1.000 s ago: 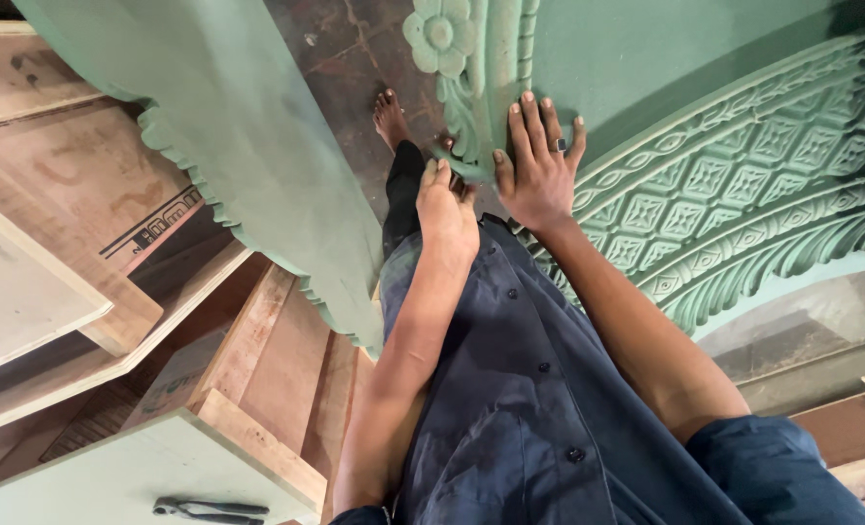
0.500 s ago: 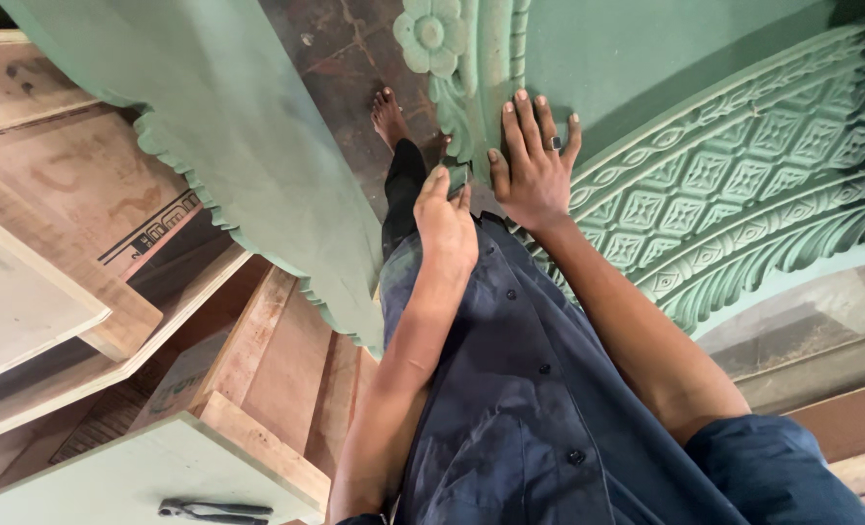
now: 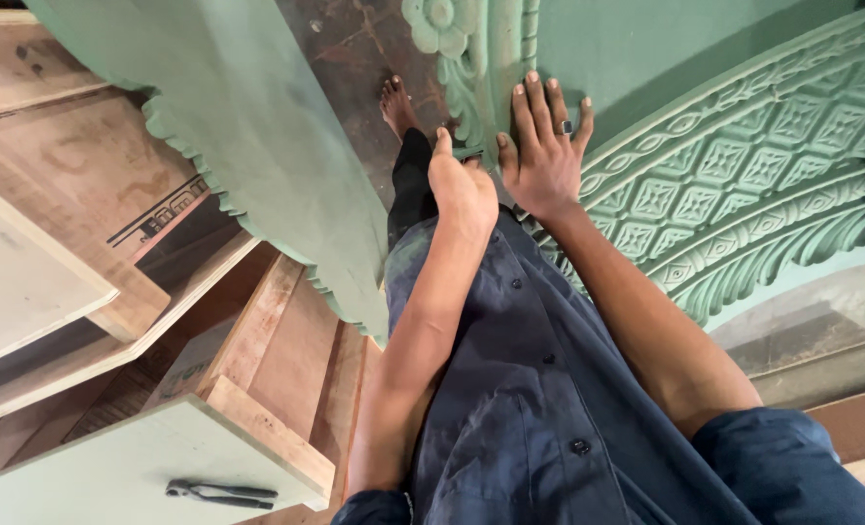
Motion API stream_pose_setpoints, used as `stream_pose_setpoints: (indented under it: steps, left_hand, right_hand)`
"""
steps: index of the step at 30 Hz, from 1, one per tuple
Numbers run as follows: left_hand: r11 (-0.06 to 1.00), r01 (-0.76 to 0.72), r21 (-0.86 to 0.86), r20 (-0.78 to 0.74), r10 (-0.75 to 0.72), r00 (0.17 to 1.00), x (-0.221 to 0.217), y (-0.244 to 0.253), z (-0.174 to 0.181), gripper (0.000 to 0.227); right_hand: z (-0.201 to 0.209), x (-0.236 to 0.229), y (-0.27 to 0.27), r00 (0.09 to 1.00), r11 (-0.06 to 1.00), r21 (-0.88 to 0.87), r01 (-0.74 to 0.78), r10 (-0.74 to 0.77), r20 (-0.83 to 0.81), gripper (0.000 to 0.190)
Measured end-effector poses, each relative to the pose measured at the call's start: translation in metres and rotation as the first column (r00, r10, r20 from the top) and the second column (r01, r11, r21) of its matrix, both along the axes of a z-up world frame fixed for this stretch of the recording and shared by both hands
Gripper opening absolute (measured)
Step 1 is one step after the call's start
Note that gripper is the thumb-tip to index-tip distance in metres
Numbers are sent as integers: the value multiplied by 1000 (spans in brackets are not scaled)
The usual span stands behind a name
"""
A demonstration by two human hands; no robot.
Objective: The person smooths the surface of a large, light green carved wooden panel using a sanding block. They work along the edges and detailed floral patterns, moving the block back and forth to refine the finish.
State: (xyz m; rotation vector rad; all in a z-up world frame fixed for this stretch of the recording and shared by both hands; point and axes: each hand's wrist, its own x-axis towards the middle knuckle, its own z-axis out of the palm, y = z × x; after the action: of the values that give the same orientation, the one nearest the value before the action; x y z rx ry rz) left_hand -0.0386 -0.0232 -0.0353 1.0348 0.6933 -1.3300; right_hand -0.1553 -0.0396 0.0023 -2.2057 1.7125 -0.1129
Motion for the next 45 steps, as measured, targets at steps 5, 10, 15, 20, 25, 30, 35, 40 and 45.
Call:
stream_pose_setpoints:
  steps: [5,10,15,20,25,30,35,40,45]
  left_hand:
    - [1000,-27,0,16,27,1000,0,-6,-10,42]
    - [997,20,-75,-25,-22,999,14,-5,-9,43]
    - [998,4,-58,-36,-6,999,-4,-6,-11,42]
    - [998,-13,-58,-37,11,999,10,-15,-3,42]
    - [1000,-28,-4,-77,28,997,11,1,2,37]
    - [978,210,16,137,-210,968,14,24,39,67]
    - [952,300,67,85,-305,949,37,52,82,75]
    - [740,637,218,346,-668,658,36,58,74,52]
    - [740,672,22,375,-629,681,21,51,77,56]
  right_hand:
    - [-2,-6,-2,1000,1000,-19,-7,7,-10,60]
    - [-1,1,-3,1000,1000,-2,-1,1,3,59]
    - [-2,-8,2,1000,1000,-25,-19,18,-3,58]
    - [-2,4,-9,1000,999,-44,-8,8,15,57]
    - [3,-2,-2,1000,999,-48,-12,12,-3,57]
    - [0,-1,-3,1000,999,-51,-15,15,-1,56]
    - [3,-3,-2,999,998,-49,-31,30,-22,59]
    - [-1,-4,-1,999,999,-21,-25,24,-25,60]
    - [-2,-4,0,1000,999,-26,-26,25,-14,60]
